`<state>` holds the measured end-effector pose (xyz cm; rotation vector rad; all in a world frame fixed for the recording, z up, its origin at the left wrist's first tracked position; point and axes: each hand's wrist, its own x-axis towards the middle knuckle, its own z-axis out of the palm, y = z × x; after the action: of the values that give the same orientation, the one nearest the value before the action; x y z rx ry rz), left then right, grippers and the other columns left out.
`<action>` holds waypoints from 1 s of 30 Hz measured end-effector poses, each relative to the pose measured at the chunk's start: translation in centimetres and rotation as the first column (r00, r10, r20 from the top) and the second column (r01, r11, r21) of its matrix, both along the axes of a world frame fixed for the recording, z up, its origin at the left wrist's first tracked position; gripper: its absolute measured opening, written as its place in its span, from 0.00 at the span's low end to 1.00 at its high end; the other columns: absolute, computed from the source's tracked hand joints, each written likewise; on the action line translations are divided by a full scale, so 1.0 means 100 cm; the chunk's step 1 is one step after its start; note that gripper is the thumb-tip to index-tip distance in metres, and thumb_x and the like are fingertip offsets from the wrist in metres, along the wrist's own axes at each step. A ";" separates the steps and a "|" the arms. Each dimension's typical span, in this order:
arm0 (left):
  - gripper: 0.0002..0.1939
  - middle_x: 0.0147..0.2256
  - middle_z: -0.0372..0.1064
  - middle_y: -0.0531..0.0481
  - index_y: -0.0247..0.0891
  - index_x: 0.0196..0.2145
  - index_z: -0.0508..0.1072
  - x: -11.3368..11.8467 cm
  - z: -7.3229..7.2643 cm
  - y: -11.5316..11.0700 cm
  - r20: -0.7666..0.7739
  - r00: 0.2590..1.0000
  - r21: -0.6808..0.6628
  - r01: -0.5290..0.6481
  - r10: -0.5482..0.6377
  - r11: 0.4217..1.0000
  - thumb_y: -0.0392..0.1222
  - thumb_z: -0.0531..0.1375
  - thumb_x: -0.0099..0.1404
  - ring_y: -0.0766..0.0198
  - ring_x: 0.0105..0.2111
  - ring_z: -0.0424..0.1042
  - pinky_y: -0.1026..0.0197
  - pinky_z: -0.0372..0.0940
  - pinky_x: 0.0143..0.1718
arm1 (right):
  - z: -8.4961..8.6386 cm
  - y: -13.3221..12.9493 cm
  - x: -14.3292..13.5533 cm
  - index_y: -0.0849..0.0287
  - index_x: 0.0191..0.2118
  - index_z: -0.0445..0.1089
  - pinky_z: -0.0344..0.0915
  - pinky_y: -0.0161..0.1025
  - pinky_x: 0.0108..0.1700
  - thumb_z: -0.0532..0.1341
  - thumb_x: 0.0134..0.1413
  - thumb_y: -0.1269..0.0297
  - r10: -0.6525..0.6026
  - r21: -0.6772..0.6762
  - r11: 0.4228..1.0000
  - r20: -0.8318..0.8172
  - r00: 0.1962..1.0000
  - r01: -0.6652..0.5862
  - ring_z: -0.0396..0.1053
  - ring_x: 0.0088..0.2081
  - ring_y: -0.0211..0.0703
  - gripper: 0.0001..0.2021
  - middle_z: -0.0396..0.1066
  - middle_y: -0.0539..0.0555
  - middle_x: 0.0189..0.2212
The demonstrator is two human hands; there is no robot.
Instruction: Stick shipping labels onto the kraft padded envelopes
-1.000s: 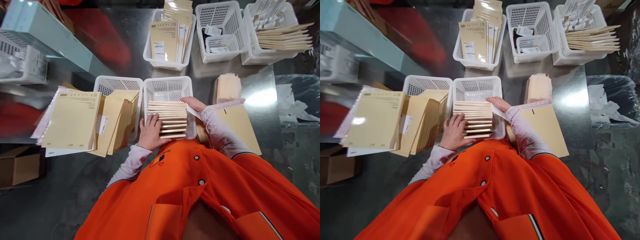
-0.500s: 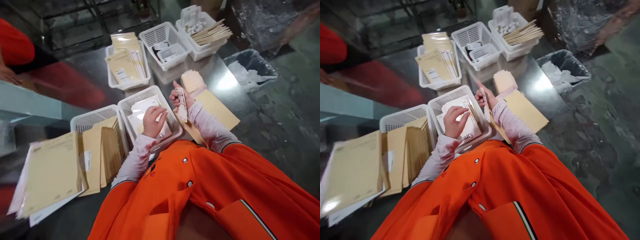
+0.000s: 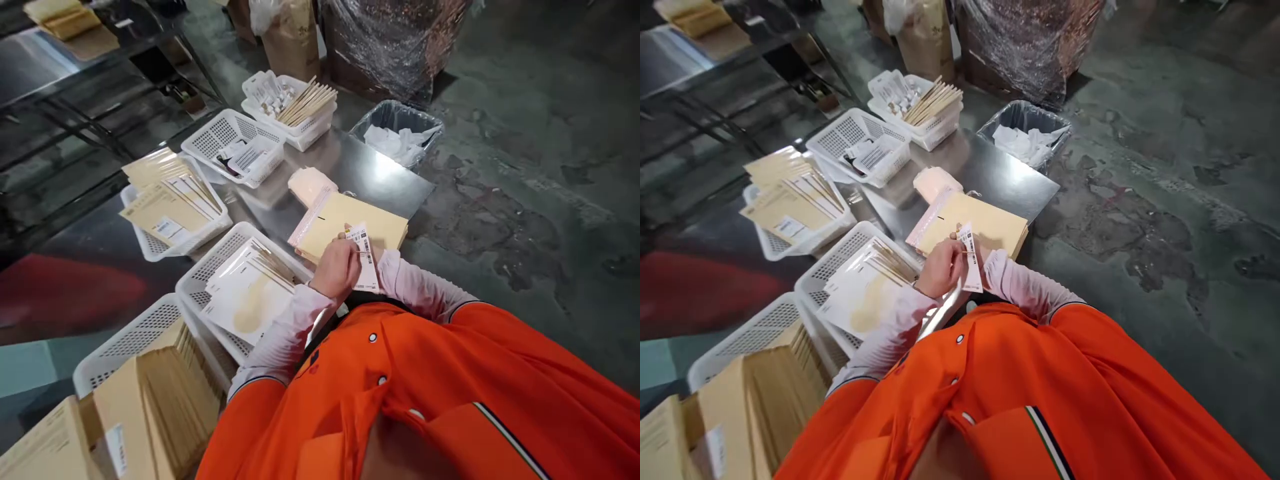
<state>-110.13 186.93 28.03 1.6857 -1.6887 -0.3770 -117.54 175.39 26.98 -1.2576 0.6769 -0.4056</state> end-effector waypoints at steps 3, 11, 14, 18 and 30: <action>0.12 0.32 0.66 0.48 0.43 0.38 0.63 -0.027 0.007 -0.025 -0.311 0.948 0.063 -0.051 0.068 0.997 0.52 0.52 0.75 0.59 0.30 0.66 0.55 0.65 0.36 | -0.001 -0.050 -0.044 0.58 0.50 0.72 0.75 0.52 0.51 0.51 0.69 0.33 -0.145 -0.062 0.987 0.026 0.989 0.146 0.74 0.49 0.54 0.31 0.75 0.64 0.48; 0.30 0.30 0.70 0.46 0.39 0.33 0.71 -0.105 0.010 -0.133 -0.738 0.666 0.129 0.297 -0.108 0.946 0.72 0.67 0.59 0.58 0.30 0.69 0.55 0.68 0.34 | 0.030 -0.179 -0.202 0.53 0.61 0.75 0.69 0.50 0.62 0.80 0.42 0.45 0.537 -0.642 0.585 -0.150 0.830 -0.495 0.75 0.56 0.58 0.40 0.77 0.60 0.55; 0.28 0.34 0.75 0.43 0.39 0.34 0.76 -0.125 0.013 -0.163 -0.685 0.725 0.127 0.212 -0.069 0.969 0.67 0.72 0.54 0.52 0.37 0.75 0.50 0.72 0.42 | 0.024 -0.202 -0.227 0.54 0.62 0.75 0.73 0.46 0.54 0.75 0.54 0.49 0.503 -0.546 0.650 -0.212 0.838 -0.529 0.78 0.49 0.53 0.31 0.80 0.58 0.52; 0.23 0.25 0.71 0.50 0.38 0.26 0.75 -0.118 0.023 -0.179 -0.621 0.782 0.277 0.146 0.061 0.950 0.62 0.72 0.55 0.60 0.29 0.71 0.60 0.69 0.31 | 0.013 -0.235 -0.225 0.56 0.47 0.81 0.73 0.43 0.45 0.70 0.58 0.49 0.626 -0.458 0.579 -0.280 0.728 -0.674 0.79 0.42 0.53 0.18 0.83 0.56 0.41; 0.21 0.16 0.55 0.56 0.35 0.25 0.74 0.116 -0.022 -0.245 -0.582 0.360 0.388 -0.665 0.729 0.638 0.53 0.76 0.53 0.73 0.18 0.48 0.63 0.46 0.21 | -0.032 -0.355 -0.127 0.54 0.51 0.81 0.79 0.52 0.49 0.70 0.58 0.41 0.530 -0.089 0.835 -0.140 0.836 -0.544 0.82 0.48 0.56 0.25 0.83 0.58 0.49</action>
<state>-98.50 162.39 25.82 1.8165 -0.2880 -0.5685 -130.21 139.93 23.75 -1.5355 0.3619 0.0938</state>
